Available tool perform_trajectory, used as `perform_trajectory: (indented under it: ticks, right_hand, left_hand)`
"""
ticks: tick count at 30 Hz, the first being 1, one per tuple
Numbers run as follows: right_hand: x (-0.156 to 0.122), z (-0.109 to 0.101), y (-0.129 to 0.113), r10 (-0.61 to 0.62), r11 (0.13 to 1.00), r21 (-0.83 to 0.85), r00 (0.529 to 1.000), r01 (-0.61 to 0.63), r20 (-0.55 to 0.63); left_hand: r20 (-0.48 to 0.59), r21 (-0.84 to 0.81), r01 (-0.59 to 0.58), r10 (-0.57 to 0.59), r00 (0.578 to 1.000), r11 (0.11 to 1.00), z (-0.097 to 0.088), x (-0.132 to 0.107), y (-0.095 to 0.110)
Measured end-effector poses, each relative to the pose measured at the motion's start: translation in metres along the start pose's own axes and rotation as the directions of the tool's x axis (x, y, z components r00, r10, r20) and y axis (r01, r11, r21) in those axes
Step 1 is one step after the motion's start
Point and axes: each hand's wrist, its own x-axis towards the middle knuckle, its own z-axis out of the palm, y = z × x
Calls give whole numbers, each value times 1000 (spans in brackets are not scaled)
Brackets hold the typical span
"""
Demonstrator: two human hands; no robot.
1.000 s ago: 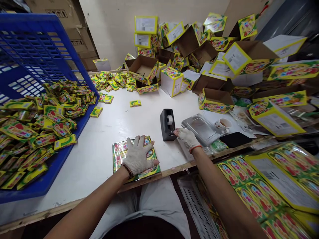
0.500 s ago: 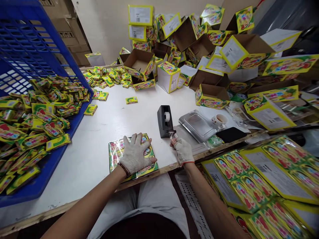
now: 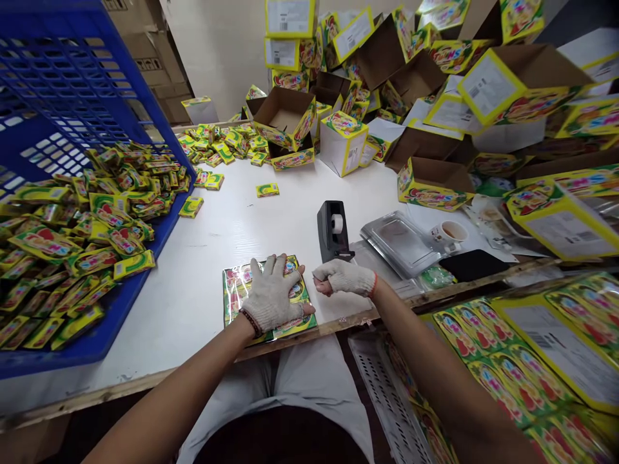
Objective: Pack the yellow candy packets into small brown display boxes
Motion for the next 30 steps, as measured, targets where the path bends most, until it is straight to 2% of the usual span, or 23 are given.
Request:
perform_trajectory:
  ticks: [2,4,8,10,13,18,20,21,23,25,26,28,29,30]
  right_hand:
    - [17,-5,0,52,995,-94,997,-45,65]
    - [28,-7,3,89,983,-166,993,-74,82]
    - [34,-7,13,86,983,-170,993,-70,87]
    - [34,-5,18,66,991,-124,995,-56,75]
    - [34,4,30,78,996,43,996,-80,41]
    - [40,36,54,254,932,268,967,-244,-2]
    - [37,47,56,326,914,291,939,-283,-113]
    - [32,50,56,348,918,272,917,-290,-196]
    - [17,51,51,363,929,211,857,-303,-366]
    - [-3,42,44,292,954,115,765,-277,-574]
    - [-14,35,41,213,966,44,684,-256,-697]
    - [-29,17,40,17,954,-117,437,-276,-899]
    - [-32,7,41,-48,935,-160,335,-316,-941]
    - [-32,-2,43,-67,919,-170,285,-355,-956]
  left_hand:
    - [6,-2,-4,4,1000,1000,-2,0,1]
    - [7,0,-10,10,1000,1000,-3,0,1]
    - [-29,10,-9,9,1000,1000,-2,-1,-1]
    - [-52,13,-6,6,999,1000,0,-2,-1]
    - [-59,5,-9,9,998,1000,2,-1,-2]
    - [-47,5,-18,18,999,1000,2,1,-1]
    - [-34,16,-101,102,994,995,-1,-5,-3]
    - [-24,16,-186,186,982,982,-2,-12,-6]
    - [-6,2,-392,392,920,920,-3,-32,-16]
    - [-3,-10,-539,539,842,842,2,-58,-30]
    - [-13,-3,-569,569,822,822,6,-71,-38]
    - [-55,35,-582,583,811,813,15,-91,-52]
    - [-80,56,-576,579,812,816,20,-96,-57]
    - [-97,73,-563,568,817,823,23,-98,-60]
